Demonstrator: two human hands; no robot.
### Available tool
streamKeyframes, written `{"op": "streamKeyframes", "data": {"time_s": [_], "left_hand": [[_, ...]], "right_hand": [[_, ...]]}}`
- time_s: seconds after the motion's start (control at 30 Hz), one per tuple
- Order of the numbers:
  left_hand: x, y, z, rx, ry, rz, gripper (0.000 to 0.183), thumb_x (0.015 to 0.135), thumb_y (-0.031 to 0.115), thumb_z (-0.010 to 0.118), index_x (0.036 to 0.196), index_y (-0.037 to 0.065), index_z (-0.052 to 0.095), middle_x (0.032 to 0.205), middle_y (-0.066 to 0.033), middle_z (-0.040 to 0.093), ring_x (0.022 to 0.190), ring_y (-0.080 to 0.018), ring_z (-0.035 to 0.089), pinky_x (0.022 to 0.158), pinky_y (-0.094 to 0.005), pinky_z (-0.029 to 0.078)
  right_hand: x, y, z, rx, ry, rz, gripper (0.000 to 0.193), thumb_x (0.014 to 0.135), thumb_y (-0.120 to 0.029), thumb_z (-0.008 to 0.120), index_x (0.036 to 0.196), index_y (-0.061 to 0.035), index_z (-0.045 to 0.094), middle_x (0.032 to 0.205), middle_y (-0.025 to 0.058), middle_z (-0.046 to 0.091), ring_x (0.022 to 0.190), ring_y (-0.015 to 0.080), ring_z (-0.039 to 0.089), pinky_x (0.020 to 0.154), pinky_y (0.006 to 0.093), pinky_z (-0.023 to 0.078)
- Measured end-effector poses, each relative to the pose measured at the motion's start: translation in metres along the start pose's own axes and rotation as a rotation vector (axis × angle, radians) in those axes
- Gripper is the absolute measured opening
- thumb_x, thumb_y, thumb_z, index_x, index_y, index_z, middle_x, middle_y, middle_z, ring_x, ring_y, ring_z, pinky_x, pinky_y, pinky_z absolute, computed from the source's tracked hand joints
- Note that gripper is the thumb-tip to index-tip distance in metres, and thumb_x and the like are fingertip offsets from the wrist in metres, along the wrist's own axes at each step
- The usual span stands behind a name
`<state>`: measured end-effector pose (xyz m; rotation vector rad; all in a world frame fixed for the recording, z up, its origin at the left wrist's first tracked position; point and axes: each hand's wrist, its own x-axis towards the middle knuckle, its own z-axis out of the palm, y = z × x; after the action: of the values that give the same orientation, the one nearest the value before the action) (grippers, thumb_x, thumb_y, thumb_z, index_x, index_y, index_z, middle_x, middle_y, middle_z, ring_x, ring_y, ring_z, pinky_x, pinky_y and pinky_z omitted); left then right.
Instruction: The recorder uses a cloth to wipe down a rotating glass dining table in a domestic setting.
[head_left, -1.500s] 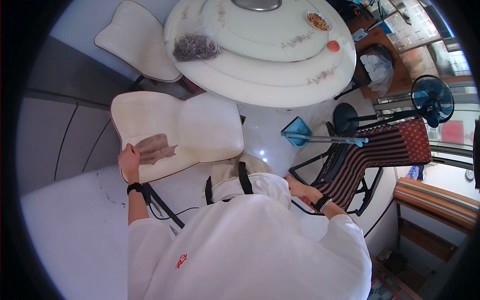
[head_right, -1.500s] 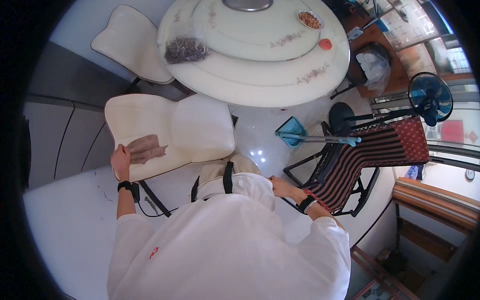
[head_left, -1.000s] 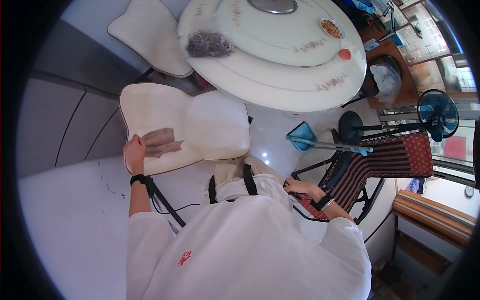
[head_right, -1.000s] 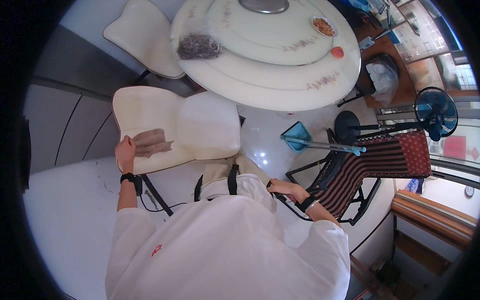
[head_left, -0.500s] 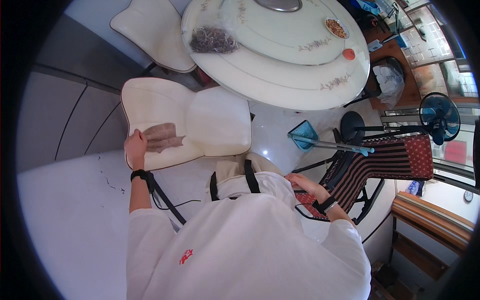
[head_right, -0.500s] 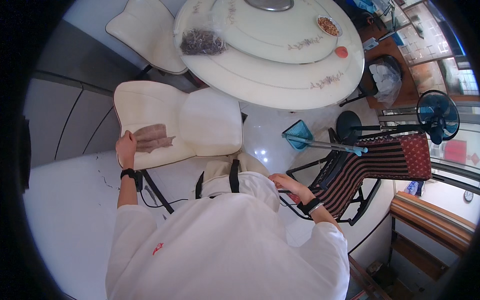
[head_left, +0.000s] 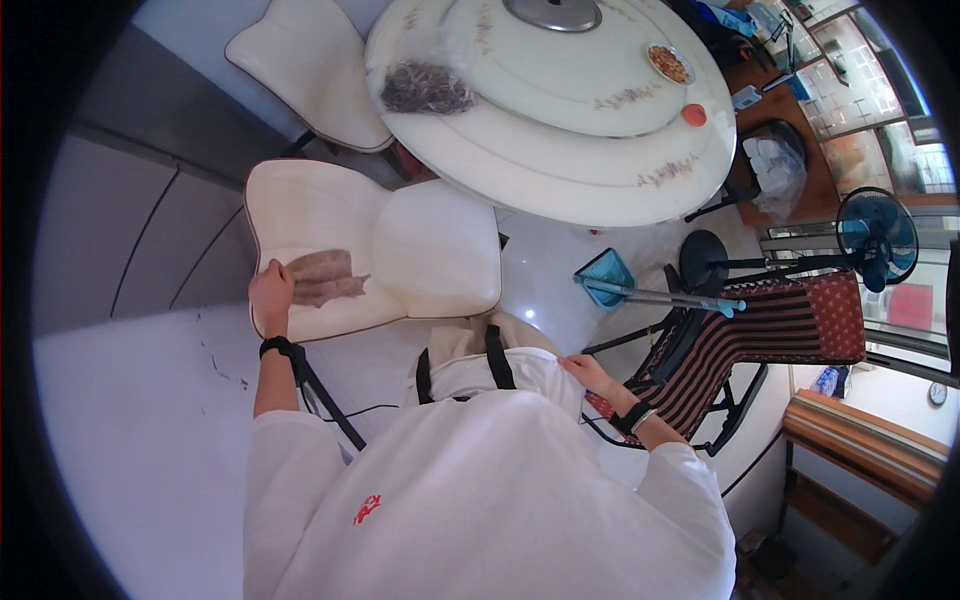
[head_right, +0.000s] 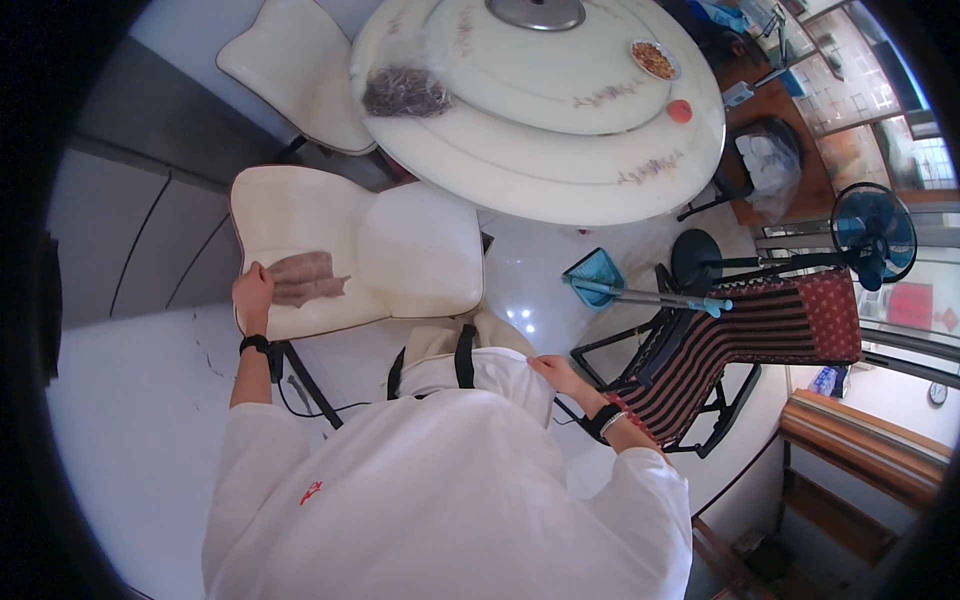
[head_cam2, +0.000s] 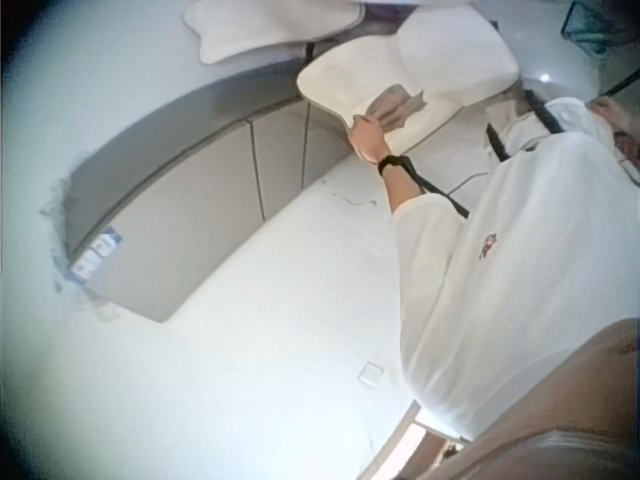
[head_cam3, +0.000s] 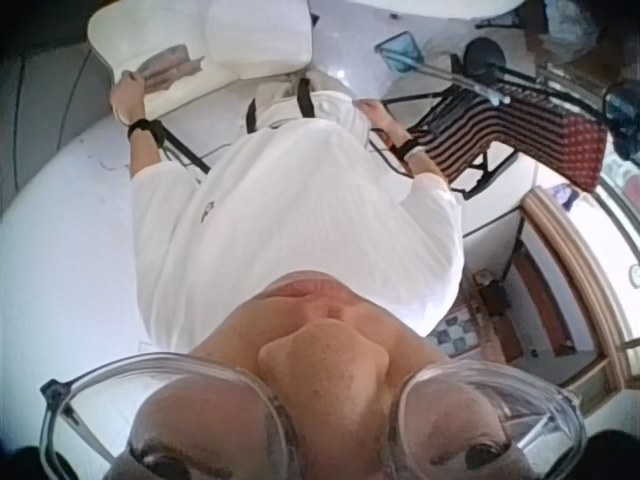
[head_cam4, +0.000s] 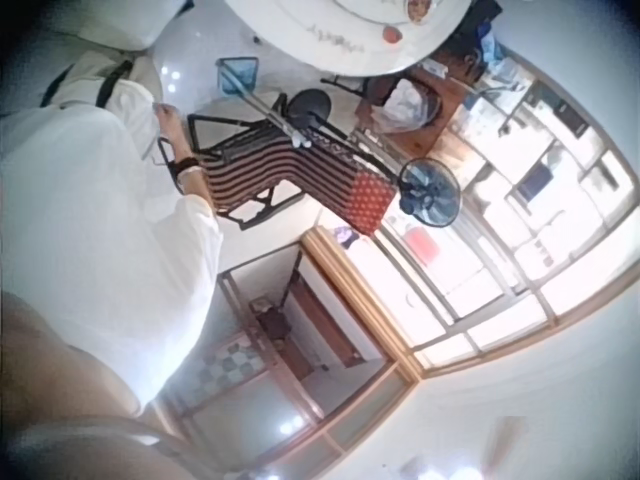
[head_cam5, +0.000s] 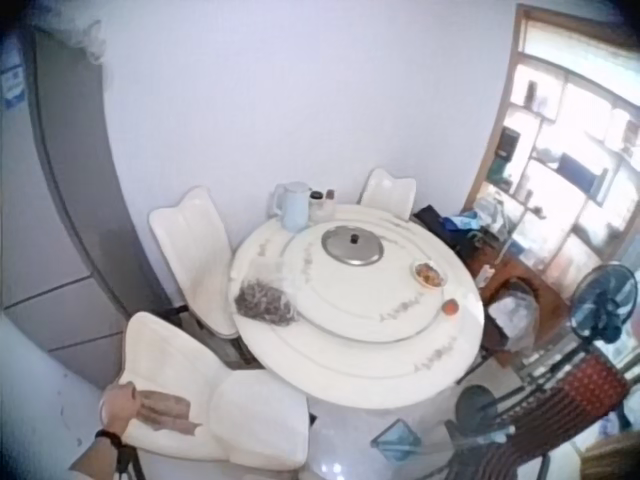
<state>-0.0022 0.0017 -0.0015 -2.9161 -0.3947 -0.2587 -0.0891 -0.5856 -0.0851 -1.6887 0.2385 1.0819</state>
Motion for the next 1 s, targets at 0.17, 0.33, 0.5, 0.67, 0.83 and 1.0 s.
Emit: {"op": "streamKeyframes", "data": {"time_s": [0.17, 0.33, 0.5, 0.67, 0.83, 1.0], "left_hand": [[-0.001, 0.006, -0.005, -0.034, -0.005, -0.014, 0.016, 0.083, 0.019, 0.048, 0.076, 0.006, 0.054, 0.061, -0.0154, 0.057, 0.058, -0.0334, 0.057, 0.056, -0.0425, 0.047], [0.001, 0.007, -0.007, -0.003, 0.01, 0.005, 0.016, 0.082, 0.019, 0.048, 0.075, 0.006, 0.054, 0.061, -0.0155, 0.057, 0.058, -0.0329, 0.057, 0.054, -0.0424, 0.046], [0.0, 0.002, -0.002, -0.004, 0.004, -0.01, 0.016, 0.083, 0.02, 0.047, 0.076, 0.007, 0.054, 0.064, -0.0166, 0.058, 0.061, -0.0347, 0.058, 0.055, -0.0432, 0.047], [0.0, -0.002, 0.002, -0.014, -0.01, -0.032, 0.019, 0.084, 0.023, 0.046, 0.078, 0.007, 0.054, 0.067, -0.0164, 0.06, 0.063, -0.0356, 0.058, 0.056, -0.0446, 0.047], [0.001, 0.003, -0.004, -0.031, 0.012, -0.046, 0.019, 0.082, 0.023, 0.047, 0.076, 0.007, 0.056, 0.064, -0.0137, 0.06, 0.061, -0.033, 0.059, 0.056, -0.0421, 0.047], [0.004, -0.003, -0.001, -0.118, -0.068, -0.092, 0.023, 0.083, 0.025, 0.045, 0.08, 0.008, 0.06, 0.075, -0.0148, 0.062, 0.07, -0.0355, 0.059, 0.06, -0.0449, 0.047]], "right_hand": [[0.001, 0.001, 0.007, -0.469, 0.301, -0.223, 0.036, 0.087, -0.03, 0.048, 0.083, 0.0028, 0.061, 0.066, 0.0192, 0.059, 0.061, 0.0273, 0.058, 0.061, 0.0343, 0.045], [0.015, 0.04, -0.023, -0.541, 0.329, -0.218, 0.035, 0.084, -0.03, 0.047, 0.076, 0.0004, 0.062, 0.064, 0.0193, 0.058, 0.06, 0.0313, 0.058, 0.059, 0.0378, 0.045], [0.024, 0.053, -0.051, -0.38, 0.323, 0.031, 0.029, 0.081, -0.023, 0.044, 0.076, -0.0024, 0.065, 0.056, 0.011, 0.057, 0.049, 0.021, 0.057, 0.052, 0.0333, 0.046], [0.044, 0.073, -0.071, -0.383, 0.403, 0.113, 0.026, 0.078, -0.021, 0.045, 0.077, -0.0037, 0.065, 0.054, 0.0117, 0.057, 0.049, 0.0233, 0.059, 0.056, 0.0338, 0.048], [0.042, 0.063, -0.073, -0.337, 0.391, 0.118, 0.021, 0.078, -0.019, 0.055, 0.083, -0.0011, 0.064, 0.055, 0.0098, 0.058, 0.048, 0.0186, 0.059, 0.049, 0.0303, 0.048], [0.039, 0.058, -0.084, -0.082, 0.27, 0.047, 0.025, 0.077, -0.022, 0.063, 0.089, -0.0003, 0.062, 0.066, 0.007, 0.06, 0.054, 0.0146, 0.059, 0.047, 0.0282, 0.051]]}}
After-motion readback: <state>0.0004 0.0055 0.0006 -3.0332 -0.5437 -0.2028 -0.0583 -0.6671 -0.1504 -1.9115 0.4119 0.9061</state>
